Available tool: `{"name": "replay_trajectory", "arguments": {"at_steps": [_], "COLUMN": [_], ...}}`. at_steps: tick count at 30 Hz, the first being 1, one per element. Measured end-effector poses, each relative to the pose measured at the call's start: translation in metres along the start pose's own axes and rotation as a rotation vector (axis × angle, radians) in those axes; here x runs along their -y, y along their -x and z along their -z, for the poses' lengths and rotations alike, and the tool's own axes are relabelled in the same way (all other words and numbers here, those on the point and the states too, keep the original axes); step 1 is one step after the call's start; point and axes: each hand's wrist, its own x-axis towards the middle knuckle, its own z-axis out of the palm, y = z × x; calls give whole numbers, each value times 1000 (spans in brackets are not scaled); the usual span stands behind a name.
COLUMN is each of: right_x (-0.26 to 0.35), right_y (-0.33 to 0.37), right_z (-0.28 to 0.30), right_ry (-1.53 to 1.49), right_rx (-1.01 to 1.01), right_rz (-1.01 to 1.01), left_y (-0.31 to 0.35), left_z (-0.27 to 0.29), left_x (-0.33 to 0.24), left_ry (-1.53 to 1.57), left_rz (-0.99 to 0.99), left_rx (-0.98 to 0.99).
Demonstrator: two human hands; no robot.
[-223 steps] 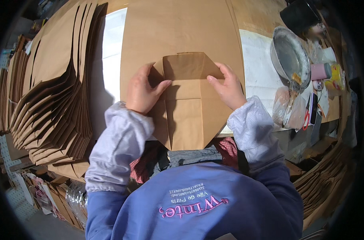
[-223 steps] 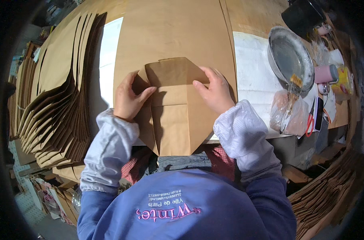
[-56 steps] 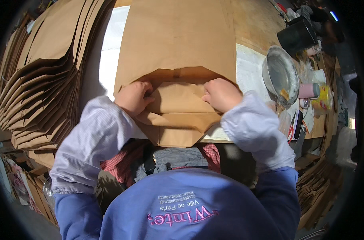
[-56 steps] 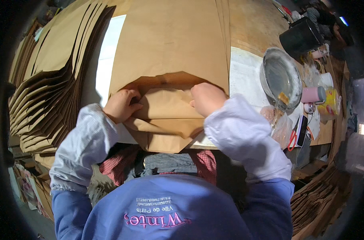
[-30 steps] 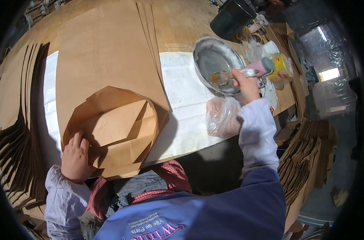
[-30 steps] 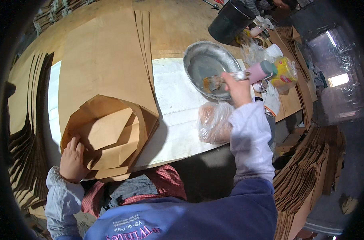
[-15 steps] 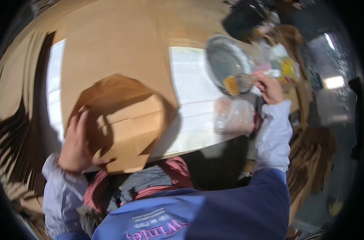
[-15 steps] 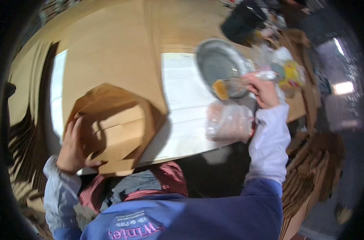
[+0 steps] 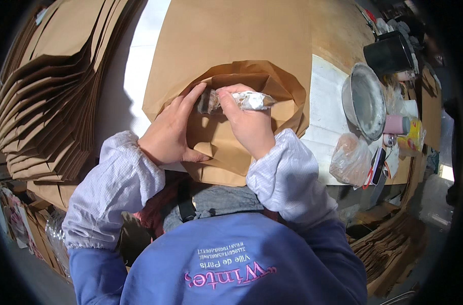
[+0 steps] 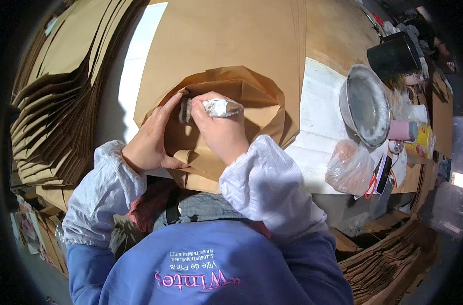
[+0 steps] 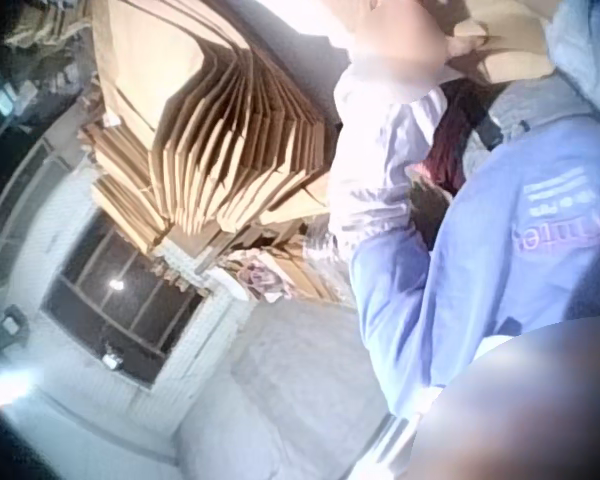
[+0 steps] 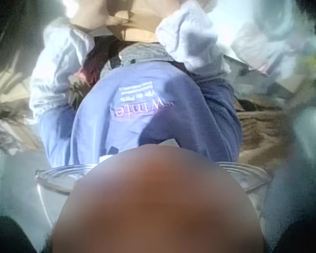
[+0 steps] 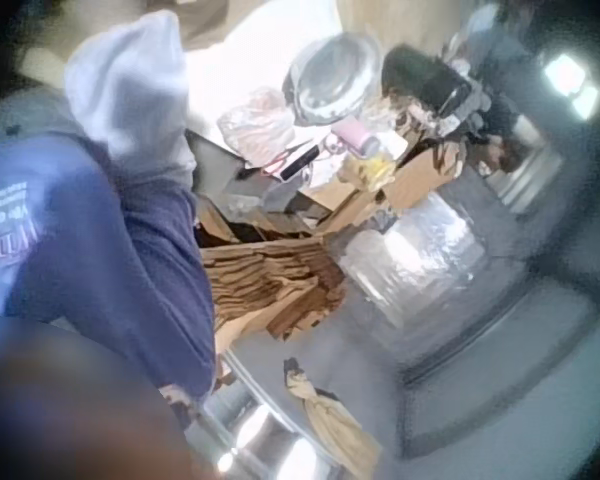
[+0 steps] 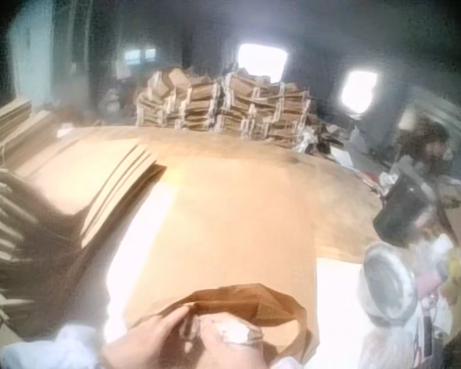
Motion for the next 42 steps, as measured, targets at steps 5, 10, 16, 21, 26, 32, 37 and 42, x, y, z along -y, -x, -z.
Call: {"name": "replay_trajectory", "arguments": {"at_steps": [5, 10, 16, 21, 26, 32, 37, 42], "right_x": [9, 51, 35, 77, 83, 36, 52, 69], "right_y": [20, 29, 36, 55, 20, -14, -15, 13], "right_z": [15, 78, 109, 118, 106, 70, 97, 108], "right_ry": [91, 486, 706, 247, 638, 692, 713, 473], "right_rx": [265, -278, 145, -144, 480, 657, 582, -65], "right_rz": [-171, 154, 161, -41, 558, 693, 487, 48], "left_y": [1, 0, -4, -3, 0, -1, 0, -10], "left_z": [1, 4, 2, 7, 11, 6, 13, 5], "left_x": [-4, -11, -15, -6, 3, 3, 1, 4], "left_ry": [2, -18, -59, -118, -311, -359, -279, -131], "left_rz": [51, 126, 138, 101, -17, 22, 53, 155], "left_rx": [16, 39, 44, 23, 192, 215, 237, 62]}}
